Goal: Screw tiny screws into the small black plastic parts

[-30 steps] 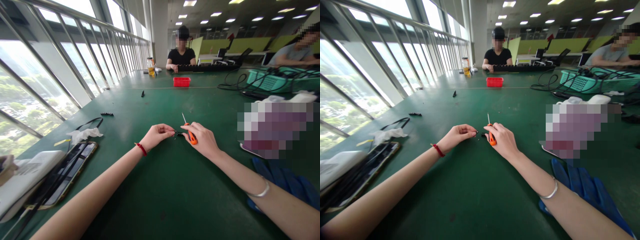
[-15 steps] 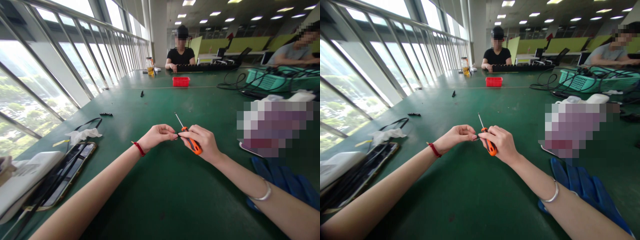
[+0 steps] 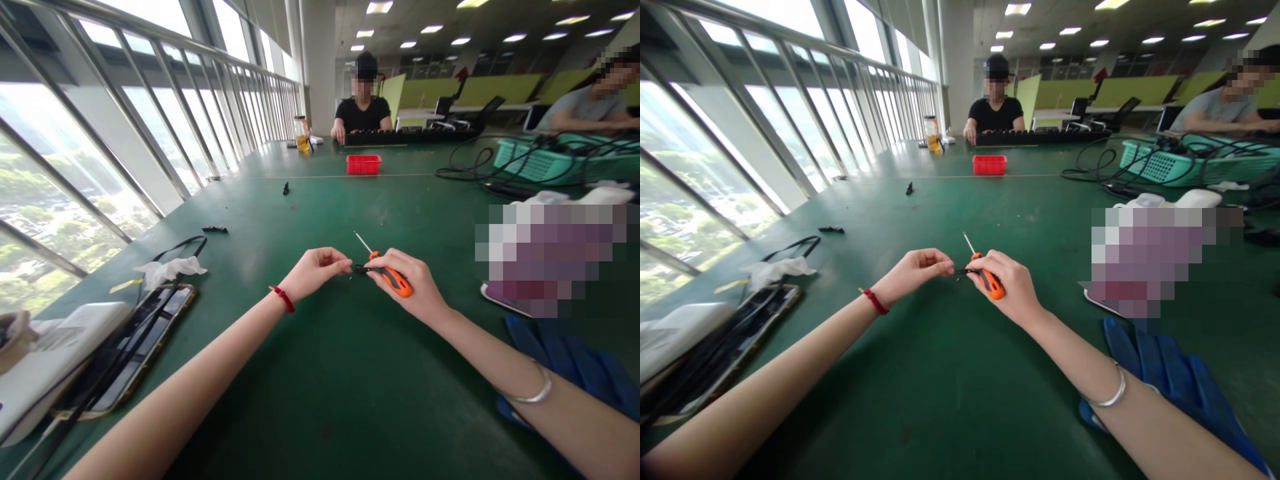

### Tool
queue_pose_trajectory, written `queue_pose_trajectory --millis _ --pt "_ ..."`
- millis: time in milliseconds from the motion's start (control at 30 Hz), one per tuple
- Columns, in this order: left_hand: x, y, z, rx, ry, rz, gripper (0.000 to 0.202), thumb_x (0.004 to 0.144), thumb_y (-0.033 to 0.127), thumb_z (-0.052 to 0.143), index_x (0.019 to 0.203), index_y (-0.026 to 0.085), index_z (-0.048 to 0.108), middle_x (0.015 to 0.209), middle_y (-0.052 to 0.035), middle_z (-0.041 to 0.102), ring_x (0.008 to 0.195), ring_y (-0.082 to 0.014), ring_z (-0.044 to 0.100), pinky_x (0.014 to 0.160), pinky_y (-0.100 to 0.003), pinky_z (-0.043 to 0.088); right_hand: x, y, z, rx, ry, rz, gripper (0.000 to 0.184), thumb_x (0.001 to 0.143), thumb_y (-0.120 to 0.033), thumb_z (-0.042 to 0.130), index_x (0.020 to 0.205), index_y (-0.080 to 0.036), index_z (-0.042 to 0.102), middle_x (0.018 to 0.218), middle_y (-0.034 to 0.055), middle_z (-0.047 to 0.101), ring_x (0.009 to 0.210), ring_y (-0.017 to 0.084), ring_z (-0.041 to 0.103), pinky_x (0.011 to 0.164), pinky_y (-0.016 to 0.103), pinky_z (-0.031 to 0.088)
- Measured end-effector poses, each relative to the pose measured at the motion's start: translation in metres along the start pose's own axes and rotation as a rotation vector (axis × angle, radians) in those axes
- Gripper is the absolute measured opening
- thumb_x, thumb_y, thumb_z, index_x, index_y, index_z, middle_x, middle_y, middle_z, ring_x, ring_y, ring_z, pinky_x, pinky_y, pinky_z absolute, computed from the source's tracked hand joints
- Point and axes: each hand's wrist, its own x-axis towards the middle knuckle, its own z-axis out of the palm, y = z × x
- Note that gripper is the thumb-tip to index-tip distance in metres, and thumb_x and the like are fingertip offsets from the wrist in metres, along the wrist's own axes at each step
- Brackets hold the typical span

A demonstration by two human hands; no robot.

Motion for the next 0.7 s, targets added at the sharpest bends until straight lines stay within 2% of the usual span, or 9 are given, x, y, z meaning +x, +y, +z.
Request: queue_pose_trajectory --millis 100,200,300,433,567,633,700 --pt "-0.002 -0.007 0.005 0.386 0.084 0.096 0.018 0.078 0.029 0.059 0.084 0.014 0.068 0.084 -0.0054 0.067 0.075 -0.0154 0.060 0.073 -0.030 0.048 0.000 0.011 -0.002 -0.073 0.072 0.115 0.014 0.083 -0.028 0.054 0.092 -0.022 0.064 0.082 0.0033 0.061 0.071 0.014 0.057 0.065 0.025 0.043" --pt "-0.004 -0.011 0.011 0.664 0.051 0.214 0.019 0.080 0.023 0.056 0.093 0.019 0.070 0.089 -0.0047 0.065 0.080 -0.0167 0.059 0.075 -0.031 0.047 0.001 0.019 -0.003 -0.140 0.119 0.206 0.013 0.082 -0.029 0.055 0.088 -0.022 0.064 0.083 0.0035 0.063 0.070 0.015 0.058 0.065 0.026 0.043" --pt "-0.005 -0.013 0.015 0.853 0.045 0.349 0.019 0.083 0.022 0.054 0.092 0.022 0.070 0.089 -0.0049 0.063 0.083 -0.0175 0.057 0.077 -0.031 0.046 0.001 0.021 -0.002 -0.168 0.123 0.221 0.013 0.082 -0.029 0.054 0.087 -0.022 0.064 0.083 0.0033 0.064 0.069 0.016 0.059 0.063 0.026 0.042" --pt "-0.006 -0.012 0.017 0.985 0.034 0.453 0.021 0.087 0.021 0.047 0.085 0.020 0.068 0.086 -0.0055 0.061 0.080 -0.0167 0.055 0.073 -0.029 0.045 0.000 0.020 0.000 -0.184 0.107 0.198 0.014 0.082 -0.029 0.053 0.086 -0.022 0.064 0.081 0.0026 0.063 0.067 0.015 0.058 0.060 0.025 0.040" --pt "-0.007 -0.010 0.016 1.074 0.024 0.448 0.019 0.088 0.019 0.045 0.083 0.017 0.063 0.086 -0.0057 0.060 0.079 -0.0168 0.054 0.071 -0.028 0.044 0.000 0.019 -0.001 -0.185 0.097 0.212 0.014 0.081 -0.029 0.054 0.086 -0.022 0.064 0.081 0.0025 0.063 0.068 0.015 0.058 0.061 0.025 0.040" --pt "-0.007 -0.010 0.016 1.067 0.029 0.433 0.016 0.087 0.018 0.046 0.082 0.016 0.061 0.084 -0.0056 0.060 0.078 -0.0171 0.054 0.070 -0.028 0.044 0.000 0.018 -0.001 -0.178 0.088 0.220 0.013 0.081 -0.029 0.054 0.086 -0.022 0.064 0.082 0.0027 0.064 0.069 0.015 0.058 0.062 0.025 0.041" --pt "-0.007 -0.010 0.016 0.973 0.081 0.425 0.014 0.086 0.018 0.048 0.080 0.016 0.060 0.083 -0.0049 0.060 0.077 -0.0168 0.055 0.070 -0.029 0.044 0.000 0.015 -0.001 -0.165 0.075 0.218 0.013 0.081 -0.028 0.054 0.086 -0.022 0.064 0.082 0.0030 0.064 0.070 0.015 0.059 0.063 0.025 0.041"
